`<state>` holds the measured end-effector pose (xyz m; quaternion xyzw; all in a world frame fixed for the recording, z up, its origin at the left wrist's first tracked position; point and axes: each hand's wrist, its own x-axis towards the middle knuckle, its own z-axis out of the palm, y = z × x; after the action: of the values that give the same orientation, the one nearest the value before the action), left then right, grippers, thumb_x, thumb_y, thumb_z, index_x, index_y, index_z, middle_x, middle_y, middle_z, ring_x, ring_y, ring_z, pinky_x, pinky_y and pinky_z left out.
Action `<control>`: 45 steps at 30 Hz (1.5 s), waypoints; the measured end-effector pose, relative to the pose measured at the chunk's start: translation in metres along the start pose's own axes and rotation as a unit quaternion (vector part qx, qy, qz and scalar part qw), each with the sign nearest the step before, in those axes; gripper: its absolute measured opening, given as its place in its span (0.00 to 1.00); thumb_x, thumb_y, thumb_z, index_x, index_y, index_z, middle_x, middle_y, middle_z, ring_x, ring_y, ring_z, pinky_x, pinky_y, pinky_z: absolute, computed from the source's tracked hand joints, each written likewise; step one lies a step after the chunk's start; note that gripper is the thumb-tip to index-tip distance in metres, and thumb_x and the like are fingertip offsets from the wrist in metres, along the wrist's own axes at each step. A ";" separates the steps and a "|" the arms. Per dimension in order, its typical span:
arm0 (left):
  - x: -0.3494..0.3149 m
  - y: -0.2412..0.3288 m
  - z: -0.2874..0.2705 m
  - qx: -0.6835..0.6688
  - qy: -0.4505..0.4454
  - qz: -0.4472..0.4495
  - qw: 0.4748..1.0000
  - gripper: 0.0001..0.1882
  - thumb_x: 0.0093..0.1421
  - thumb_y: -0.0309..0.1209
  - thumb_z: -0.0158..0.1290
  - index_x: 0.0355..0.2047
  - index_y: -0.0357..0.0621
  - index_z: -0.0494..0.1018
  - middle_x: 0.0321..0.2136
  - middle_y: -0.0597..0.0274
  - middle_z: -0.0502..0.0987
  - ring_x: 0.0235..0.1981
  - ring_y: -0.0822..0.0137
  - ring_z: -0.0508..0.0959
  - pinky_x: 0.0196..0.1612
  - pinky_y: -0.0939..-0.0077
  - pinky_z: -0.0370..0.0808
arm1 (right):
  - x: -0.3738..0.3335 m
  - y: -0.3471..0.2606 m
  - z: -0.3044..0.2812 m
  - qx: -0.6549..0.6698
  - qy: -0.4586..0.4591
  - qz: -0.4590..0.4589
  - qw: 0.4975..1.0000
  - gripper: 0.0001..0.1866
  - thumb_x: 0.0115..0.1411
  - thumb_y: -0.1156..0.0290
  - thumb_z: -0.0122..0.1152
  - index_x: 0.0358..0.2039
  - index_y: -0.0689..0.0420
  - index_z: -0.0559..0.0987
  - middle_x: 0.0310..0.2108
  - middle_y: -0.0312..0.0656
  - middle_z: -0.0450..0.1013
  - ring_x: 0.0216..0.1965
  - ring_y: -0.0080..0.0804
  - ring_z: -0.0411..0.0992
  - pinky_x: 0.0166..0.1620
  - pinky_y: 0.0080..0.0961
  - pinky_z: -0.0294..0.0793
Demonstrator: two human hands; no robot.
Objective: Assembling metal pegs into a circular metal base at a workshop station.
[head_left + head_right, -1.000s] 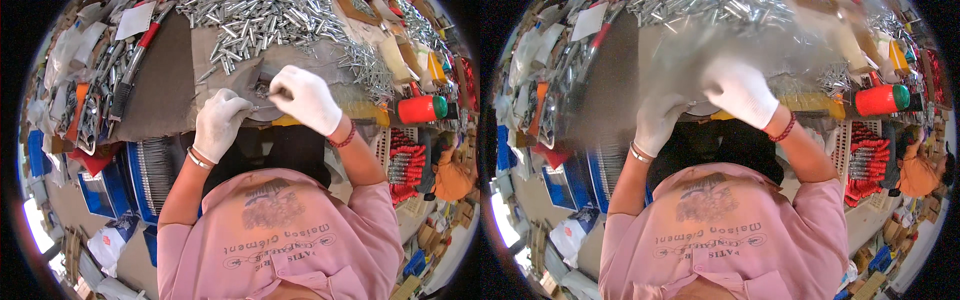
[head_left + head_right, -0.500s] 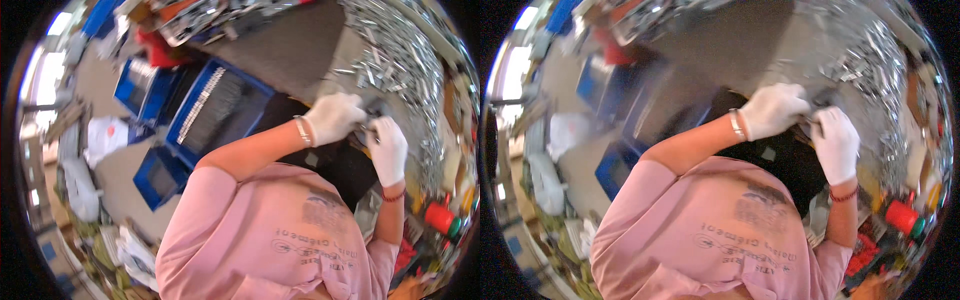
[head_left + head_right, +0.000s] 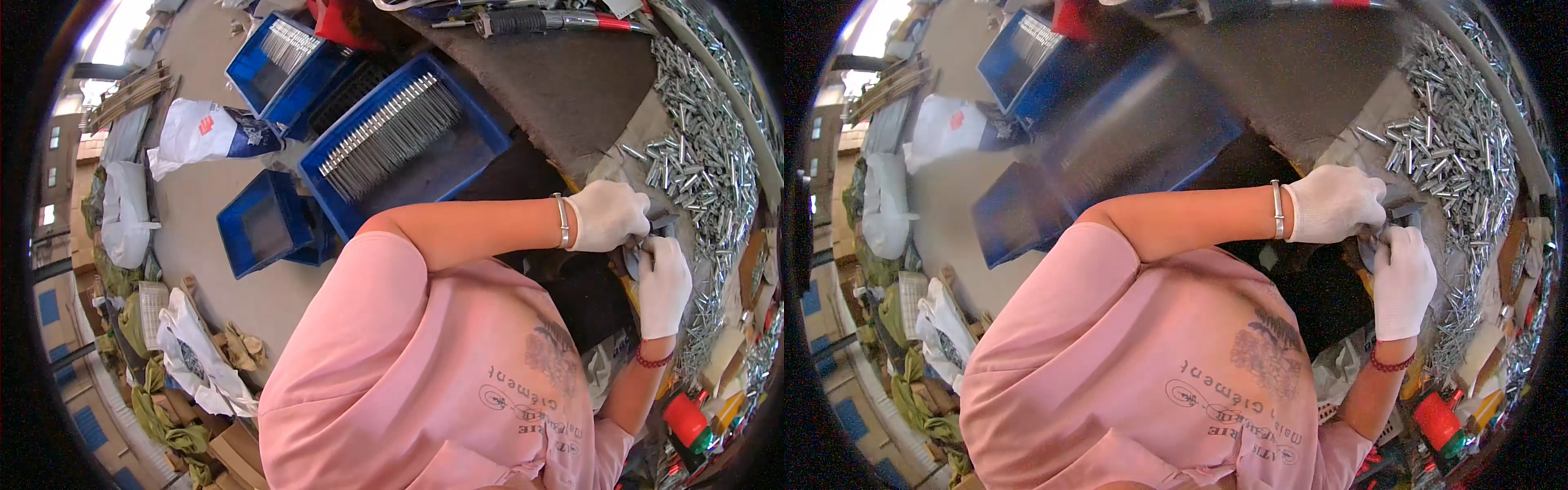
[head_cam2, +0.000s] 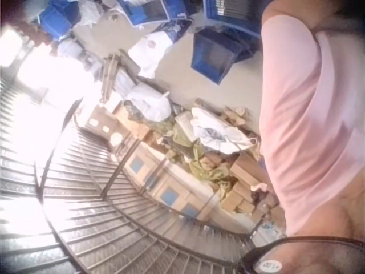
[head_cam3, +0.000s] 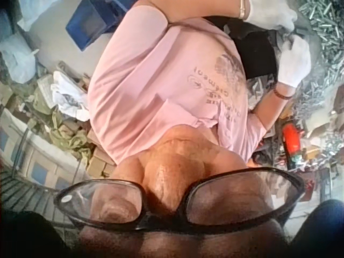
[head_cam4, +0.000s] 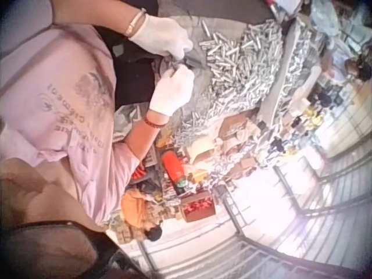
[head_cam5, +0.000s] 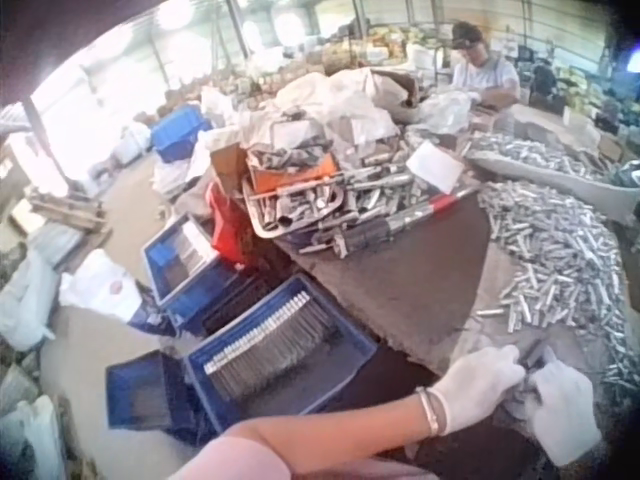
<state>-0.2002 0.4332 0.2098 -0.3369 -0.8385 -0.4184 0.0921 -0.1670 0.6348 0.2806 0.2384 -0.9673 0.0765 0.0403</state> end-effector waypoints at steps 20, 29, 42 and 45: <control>0.008 -0.001 -0.005 -0.010 -0.002 0.038 0.999 0.09 0.54 0.26 0.64 0.36 0.50 0.80 0.36 0.58 0.77 0.39 0.48 0.80 0.41 0.55 0.78 | -0.020 0.005 0.026 0.260 0.162 0.086 0.948 0.06 0.55 0.81 0.69 0.33 0.61 0.82 0.39 0.45 0.78 0.45 0.44 0.77 0.51 0.34 0.76; 0.008 0.002 -0.003 0.007 -0.010 0.024 1.000 0.07 0.55 0.27 0.64 0.35 0.50 0.79 0.36 0.57 0.77 0.39 0.49 0.80 0.41 0.55 0.78 | -0.017 0.007 0.025 0.217 0.167 0.060 0.960 0.06 0.54 0.81 0.69 0.31 0.59 0.81 0.38 0.44 0.77 0.44 0.45 0.77 0.51 0.38 0.76; 0.008 0.005 -0.005 0.004 -0.002 0.026 1.000 0.07 0.55 0.27 0.64 0.34 0.50 0.79 0.36 0.58 0.77 0.39 0.49 0.80 0.41 0.56 0.78 | -0.017 0.006 0.027 0.199 0.162 0.061 0.965 0.06 0.53 0.81 0.69 0.31 0.58 0.80 0.38 0.43 0.77 0.44 0.45 0.77 0.50 0.39 0.76; 0.008 0.003 -0.004 0.000 -0.001 0.032 0.999 0.07 0.55 0.27 0.64 0.34 0.51 0.79 0.36 0.58 0.77 0.39 0.49 0.80 0.42 0.56 0.78 | -0.019 0.003 0.030 0.203 0.165 0.069 0.963 0.06 0.53 0.81 0.69 0.31 0.58 0.81 0.38 0.44 0.77 0.44 0.46 0.77 0.50 0.39 0.76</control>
<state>-0.2047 0.4354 0.2182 -0.3644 -0.8273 -0.4146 0.1044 -0.1532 0.6408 0.2486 0.1586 -0.9256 0.3116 0.1447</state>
